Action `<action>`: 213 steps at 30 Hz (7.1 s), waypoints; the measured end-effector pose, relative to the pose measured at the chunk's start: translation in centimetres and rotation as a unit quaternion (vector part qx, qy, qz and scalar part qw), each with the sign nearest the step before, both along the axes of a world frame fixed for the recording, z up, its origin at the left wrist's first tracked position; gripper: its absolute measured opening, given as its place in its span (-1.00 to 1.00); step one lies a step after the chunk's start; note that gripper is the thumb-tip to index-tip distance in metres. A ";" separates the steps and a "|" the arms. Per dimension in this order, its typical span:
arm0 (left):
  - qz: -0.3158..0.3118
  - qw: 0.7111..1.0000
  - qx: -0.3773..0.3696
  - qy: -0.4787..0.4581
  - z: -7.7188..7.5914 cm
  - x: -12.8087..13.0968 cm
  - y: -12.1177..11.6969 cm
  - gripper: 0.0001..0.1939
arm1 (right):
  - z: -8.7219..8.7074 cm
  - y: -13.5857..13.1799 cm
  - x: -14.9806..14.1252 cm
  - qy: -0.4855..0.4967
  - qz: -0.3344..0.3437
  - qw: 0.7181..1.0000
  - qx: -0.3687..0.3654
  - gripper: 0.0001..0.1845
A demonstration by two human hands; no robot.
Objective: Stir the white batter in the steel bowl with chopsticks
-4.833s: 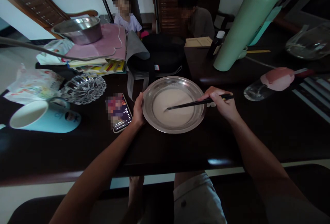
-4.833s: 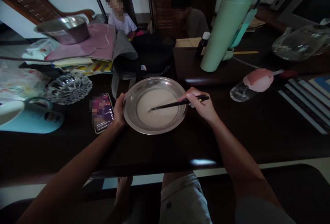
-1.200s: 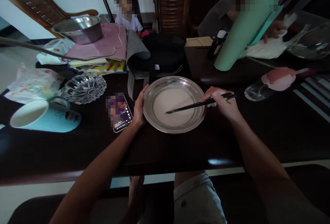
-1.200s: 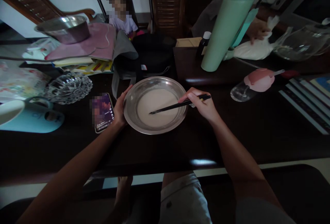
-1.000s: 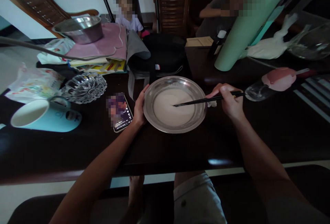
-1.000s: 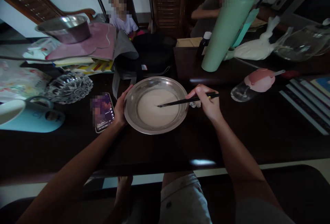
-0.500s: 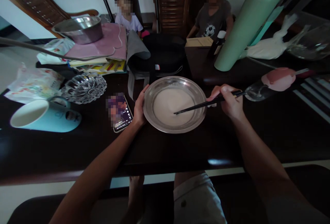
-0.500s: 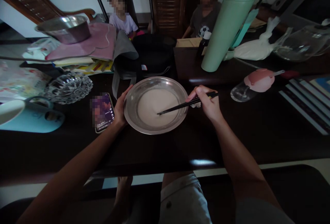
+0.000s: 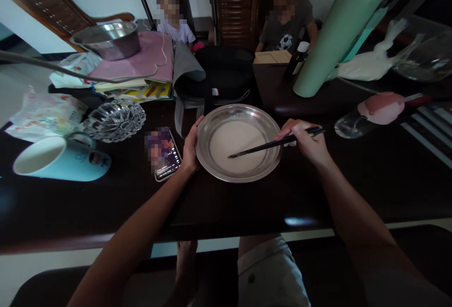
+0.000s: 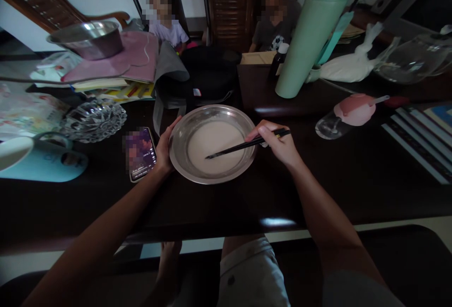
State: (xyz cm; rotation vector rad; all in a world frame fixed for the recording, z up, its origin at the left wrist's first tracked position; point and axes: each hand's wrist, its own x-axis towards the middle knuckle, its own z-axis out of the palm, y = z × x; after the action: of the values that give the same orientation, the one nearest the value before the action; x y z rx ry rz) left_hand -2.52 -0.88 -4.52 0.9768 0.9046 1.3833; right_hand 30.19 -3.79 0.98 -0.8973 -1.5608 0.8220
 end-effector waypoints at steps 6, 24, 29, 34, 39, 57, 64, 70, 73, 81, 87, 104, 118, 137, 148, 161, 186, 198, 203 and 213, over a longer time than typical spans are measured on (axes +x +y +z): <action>-0.005 1.000 -0.001 -0.001 0.0 0.0 0.0 -0.27 | 0.3 0.0 0.1 0.003 -0.066 0.998 0.014 -0.49; -0.004 1.000 0.009 -0.007 -0.4 -0.2 0.2 -0.30 | 0.0 0.2 0.1 0.005 -0.010 1.000 0.001 -0.47; -0.005 1.000 0.007 -0.011 -0.5 -0.2 0.3 -0.33 | 0.1 0.1 0.0 -0.018 -0.055 0.998 0.021 -0.51; 0.002 1.000 0.009 -0.004 -0.4 -0.2 0.3 -0.31 | -0.2 0.2 0.2 0.051 -0.034 0.998 0.010 -0.48; 0.000 1.000 0.008 -0.001 -0.5 -0.2 0.3 -0.32 | 0.1 0.0 -0.2 -0.031 -0.012 0.999 0.008 -0.49; -0.006 1.000 0.008 0.000 -0.2 -0.2 0.1 -0.31 | 0.2 -0.1 0.1 0.027 -0.065 0.997 0.006 -0.49; -0.005 1.000 0.003 -0.002 -0.2 -0.2 0.1 -0.32 | 0.3 0.0 -0.2 -0.042 -0.014 0.999 0.000 -0.46; 0.001 1.000 0.007 0.004 -0.3 -0.2 0.1 -0.34 | 0.4 -0.2 0.0 0.026 -0.077 0.997 0.016 -0.46; 0.000 1.000 0.009 0.007 -0.3 -0.2 0.2 -0.33 | 0.3 -0.1 0.1 0.029 -0.036 0.999 0.001 -0.43; -0.003 1.000 0.004 0.002 -0.1 0.0 0.1 -0.33 | 0.4 -0.1 0.0 -0.019 -0.070 0.997 0.019 -0.49; 0.000 1.000 0.010 0.005 -0.3 -0.1 0.2 -0.33 | 0.1 0.0 0.1 0.009 -0.018 1.000 -0.003 -0.47; -0.004 1.000 0.004 0.006 -0.2 -0.2 0.1 -0.31 | 0.6 -0.1 -0.4 -0.040 -0.041 0.998 0.005 -0.47; -0.007 1.000 0.010 -0.010 -0.4 -0.1 0.1 -0.36 | 0.4 -0.2 -0.2 -0.031 -0.056 0.998 0.014 -0.52; 0.001 1.000 0.023 0.009 -0.8 -0.3 0.5 -0.33 | 0.0 0.0 -0.1 0.046 -0.014 0.999 0.008 -0.52; 0.000 1.000 0.021 -0.003 -1.0 -0.4 0.6 -0.36 | 0.2 -0.1 0.0 0.042 -0.043 0.998 0.017 -0.49; 0.002 1.000 0.021 0.011 -0.5 -0.2 0.3 -0.32 | 0.2 -0.2 0.1 0.033 -0.042 0.998 0.018 -0.48; 0.003 1.000 0.017 0.000 -0.5 -0.1 0.3 -0.33 | 0.1 0.0 -0.1 0.032 -0.068 0.997 -0.001 -0.43; 0.004 1.000 0.024 0.010 -0.5 -0.1 0.2 -0.39 | 0.1 -0.1 0.0 0.041 -0.070 0.997 0.003 -0.46; -0.002 1.000 0.021 0.002 -0.4 -0.1 0.2 -0.37 | 0.3 -0.1 -0.3 -0.041 -0.018 0.999 0.003 -0.48; 0.003 1.000 0.023 0.004 -0.4 -0.2 0.2 -0.37 | 0.1 0.0 0.0 -0.002 -0.037 0.999 -0.003 -0.45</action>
State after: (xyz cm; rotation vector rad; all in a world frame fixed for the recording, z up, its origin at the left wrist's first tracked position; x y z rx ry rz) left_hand -2.76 -0.63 -4.94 1.0173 0.8854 1.4112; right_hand 30.21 -3.79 1.11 -0.9547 -1.5205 0.7730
